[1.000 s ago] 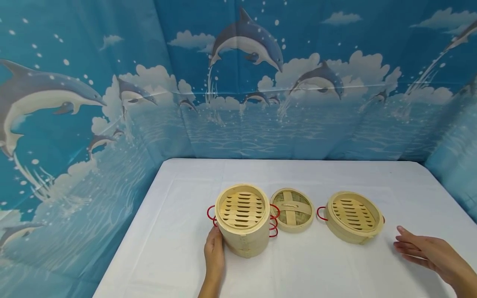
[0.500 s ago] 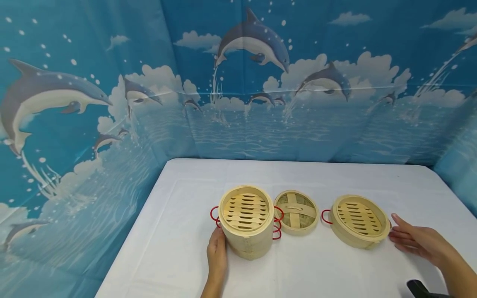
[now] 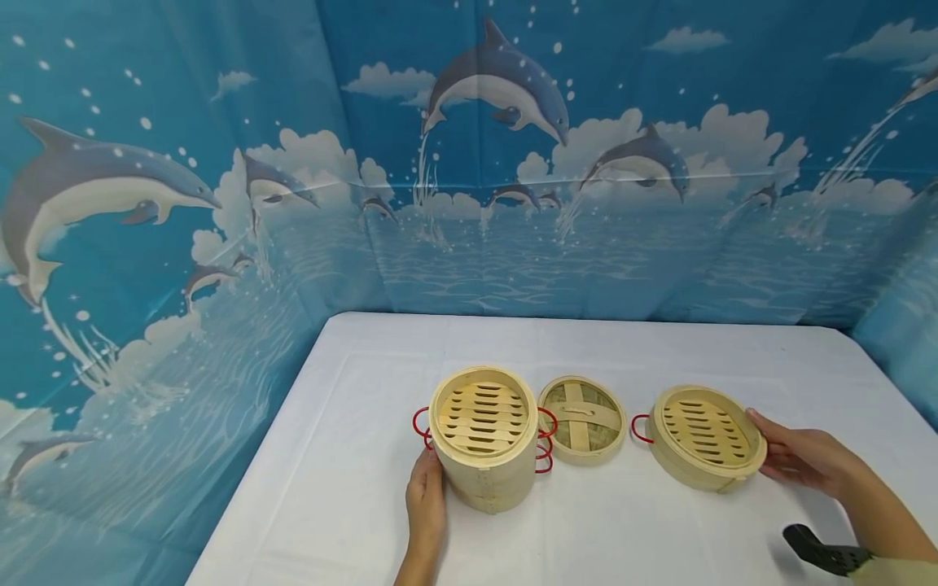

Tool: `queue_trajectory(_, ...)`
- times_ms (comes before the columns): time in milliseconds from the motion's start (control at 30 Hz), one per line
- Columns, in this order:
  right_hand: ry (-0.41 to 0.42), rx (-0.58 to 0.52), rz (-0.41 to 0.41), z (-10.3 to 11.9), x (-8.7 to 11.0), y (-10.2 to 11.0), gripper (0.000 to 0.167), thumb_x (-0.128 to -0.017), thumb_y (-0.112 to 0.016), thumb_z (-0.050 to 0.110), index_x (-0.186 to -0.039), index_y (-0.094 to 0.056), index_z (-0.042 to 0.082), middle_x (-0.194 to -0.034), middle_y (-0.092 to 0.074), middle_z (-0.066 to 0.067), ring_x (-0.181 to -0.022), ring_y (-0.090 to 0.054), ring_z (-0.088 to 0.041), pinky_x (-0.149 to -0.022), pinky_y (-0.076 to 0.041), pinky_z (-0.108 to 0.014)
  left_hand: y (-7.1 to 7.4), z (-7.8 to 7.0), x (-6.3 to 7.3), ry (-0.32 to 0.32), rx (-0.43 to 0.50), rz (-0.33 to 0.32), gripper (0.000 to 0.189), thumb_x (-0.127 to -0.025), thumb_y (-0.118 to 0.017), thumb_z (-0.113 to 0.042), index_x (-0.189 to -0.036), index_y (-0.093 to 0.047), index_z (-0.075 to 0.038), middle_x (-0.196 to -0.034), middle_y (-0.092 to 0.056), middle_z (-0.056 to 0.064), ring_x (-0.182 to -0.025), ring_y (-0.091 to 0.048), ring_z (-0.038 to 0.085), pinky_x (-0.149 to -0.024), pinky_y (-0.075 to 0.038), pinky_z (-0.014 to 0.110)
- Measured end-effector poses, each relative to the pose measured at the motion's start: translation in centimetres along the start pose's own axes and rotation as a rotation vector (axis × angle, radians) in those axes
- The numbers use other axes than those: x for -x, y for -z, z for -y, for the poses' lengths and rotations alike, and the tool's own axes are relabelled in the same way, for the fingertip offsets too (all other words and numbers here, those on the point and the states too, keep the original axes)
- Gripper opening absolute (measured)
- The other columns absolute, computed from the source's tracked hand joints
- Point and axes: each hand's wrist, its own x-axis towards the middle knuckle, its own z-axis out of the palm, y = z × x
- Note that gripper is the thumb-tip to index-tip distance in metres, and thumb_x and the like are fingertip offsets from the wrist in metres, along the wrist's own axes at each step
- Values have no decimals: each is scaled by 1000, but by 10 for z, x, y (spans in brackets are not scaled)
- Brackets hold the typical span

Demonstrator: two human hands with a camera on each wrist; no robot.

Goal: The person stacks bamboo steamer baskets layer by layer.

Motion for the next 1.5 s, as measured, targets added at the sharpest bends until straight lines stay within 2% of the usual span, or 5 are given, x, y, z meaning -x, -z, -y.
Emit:
queue_trajectory(333,-4,-19,49,4,1,1,47,-84,-61,49,-85,-62,2,-75,-64,-4,-71,-64,-17,-73,-56,-34,0,-3,2,4,19,0,35,-99,-40,-14,-124,-52,8,-129,-49,21,-124,-40,34,-105,-29,46)
queue_trajectory(900,15,3,136,15,12,2,44,-88,-56,46,-96,-57,2,-81,-61,-8,-75,-63,-21,-76,-54,-37,-1,-4,0,14,45,19,37,-100,-39,-15,-127,-49,8,-132,-46,21,-125,-38,33,-105,-28,45)
queue_trajectory(1100,38,-59,179,9,11,-1,36,-91,-54,43,-95,-58,7,-84,-61,-7,-78,-63,-20,-78,-54,-38,0,-2,-2,12,36,13,37,-100,-39,-16,-127,-49,5,-132,-47,18,-126,-39,30,-106,-28,43)
queue_trajectory(1333,27,-158,174,0,11,-5,25,-91,-55,40,-85,-61,17,-84,-62,-6,-78,-63,-21,-79,-53,-39,0,-2,-2,5,17,10,37,-100,-38,-17,-127,-49,6,-131,-48,18,-125,-40,31,-104,-30,44)
queue_trajectory(1500,7,-151,97,-5,13,-8,34,-87,-58,46,-89,-60,12,-82,-61,-5,-77,-63,-20,-78,-54,-38,0,-2,1,30,30,9,37,-100,-39,-16,-127,-48,8,-132,-47,20,-125,-39,32,-105,-29,46)
